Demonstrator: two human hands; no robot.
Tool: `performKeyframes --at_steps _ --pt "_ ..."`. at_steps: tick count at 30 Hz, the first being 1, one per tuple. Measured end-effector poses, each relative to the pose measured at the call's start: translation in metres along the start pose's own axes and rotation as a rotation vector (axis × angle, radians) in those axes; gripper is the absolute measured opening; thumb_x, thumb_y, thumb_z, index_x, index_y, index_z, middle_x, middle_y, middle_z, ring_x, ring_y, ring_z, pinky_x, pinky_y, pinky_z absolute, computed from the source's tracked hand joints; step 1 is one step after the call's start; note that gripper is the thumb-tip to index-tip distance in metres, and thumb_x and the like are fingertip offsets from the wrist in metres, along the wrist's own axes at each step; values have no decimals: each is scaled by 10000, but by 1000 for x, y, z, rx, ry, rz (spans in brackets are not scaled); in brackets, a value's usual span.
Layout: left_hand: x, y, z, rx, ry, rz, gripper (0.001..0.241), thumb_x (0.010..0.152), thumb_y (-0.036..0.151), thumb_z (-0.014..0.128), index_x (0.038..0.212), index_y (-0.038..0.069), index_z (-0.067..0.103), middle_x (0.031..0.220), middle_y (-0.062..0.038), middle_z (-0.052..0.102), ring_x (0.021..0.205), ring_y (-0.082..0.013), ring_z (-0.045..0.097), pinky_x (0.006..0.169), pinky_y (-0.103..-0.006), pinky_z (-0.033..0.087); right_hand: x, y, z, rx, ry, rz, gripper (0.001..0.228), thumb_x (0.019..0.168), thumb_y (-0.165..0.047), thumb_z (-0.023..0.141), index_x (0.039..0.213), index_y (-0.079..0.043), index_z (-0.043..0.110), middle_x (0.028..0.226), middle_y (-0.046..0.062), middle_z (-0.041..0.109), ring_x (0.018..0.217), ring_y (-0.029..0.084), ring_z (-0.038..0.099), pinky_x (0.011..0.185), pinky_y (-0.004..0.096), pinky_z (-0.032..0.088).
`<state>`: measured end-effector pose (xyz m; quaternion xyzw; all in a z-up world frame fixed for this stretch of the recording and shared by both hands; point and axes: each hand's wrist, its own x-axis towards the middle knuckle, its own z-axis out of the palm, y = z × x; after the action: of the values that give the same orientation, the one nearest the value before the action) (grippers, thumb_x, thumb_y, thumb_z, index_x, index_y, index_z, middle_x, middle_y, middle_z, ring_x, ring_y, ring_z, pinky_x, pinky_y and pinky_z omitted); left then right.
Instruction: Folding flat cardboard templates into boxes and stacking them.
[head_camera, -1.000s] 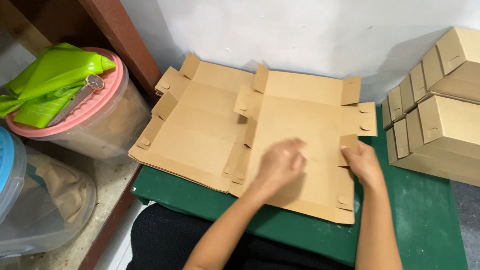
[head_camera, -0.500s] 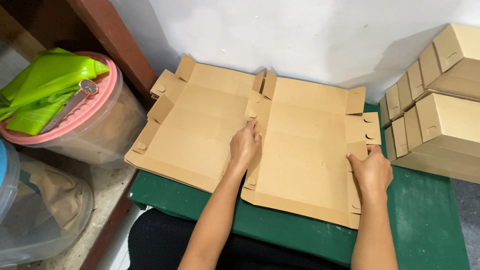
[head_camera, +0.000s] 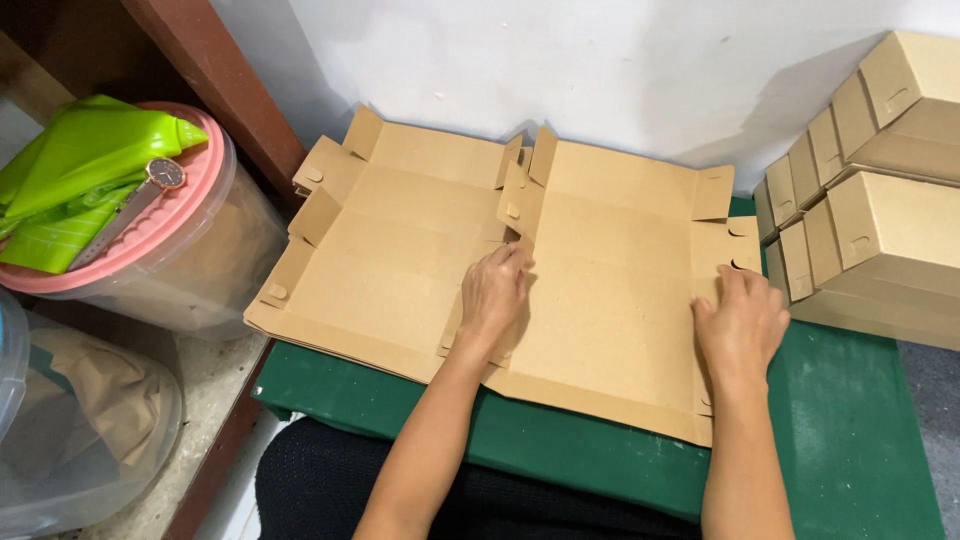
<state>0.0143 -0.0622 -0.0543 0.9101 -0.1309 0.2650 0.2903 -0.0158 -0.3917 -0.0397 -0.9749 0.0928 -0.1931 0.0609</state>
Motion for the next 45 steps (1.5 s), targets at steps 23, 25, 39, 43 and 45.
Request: performKeyframes --at_steps 23,25,39,43,45 --pt "-45 80 -5 54 -662 134 506 1022 392 408 1506 257 468 1617 -126 384 1526 -423 270 1170 -732 143 -68 -65 -35 22 -537 -227 527 1050 -487 398 1530 -284 476 1616 105 414 1506 342 350 1169 502 358" --pt "-42 77 -11 64 -705 132 541 1024 457 383 1528 272 450 1649 -111 350 1548 -408 234 1192 -717 97 -72 -61 -44 33 -624 -188 561 1060 -520 355 1577 -308 406 1682 93 319 1557 352 256 1215 522 288" --pt "-38 94 -6 202 -749 -41 742 963 549 271 1623 219 188 1687 -243 32 1555 -439 -32 1197 -661 -42 -126 -48 -53 115 -646 -182 659 978 -603 333 1602 -418 229 1725 79 32 1590 304 -20 1235 535 22" --pt "-38 102 -4 190 -750 -89 891 900 682 316 1626 190 158 1678 -278 -33 1537 -485 -109 1145 -736 -88 -138 -32 -43 143 -491 -364 722 912 -670 488 1575 -440 318 1713 38 140 1571 349 61 1195 617 55" --pt "-38 102 -7 182 -740 -75 902 901 696 314 1629 188 152 1680 -272 -31 1538 -479 -103 1151 -728 -74 -136 -23 -45 338 -543 -363 676 866 -563 663 1504 -432 480 1700 12 228 1583 325 95 1209 606 20"
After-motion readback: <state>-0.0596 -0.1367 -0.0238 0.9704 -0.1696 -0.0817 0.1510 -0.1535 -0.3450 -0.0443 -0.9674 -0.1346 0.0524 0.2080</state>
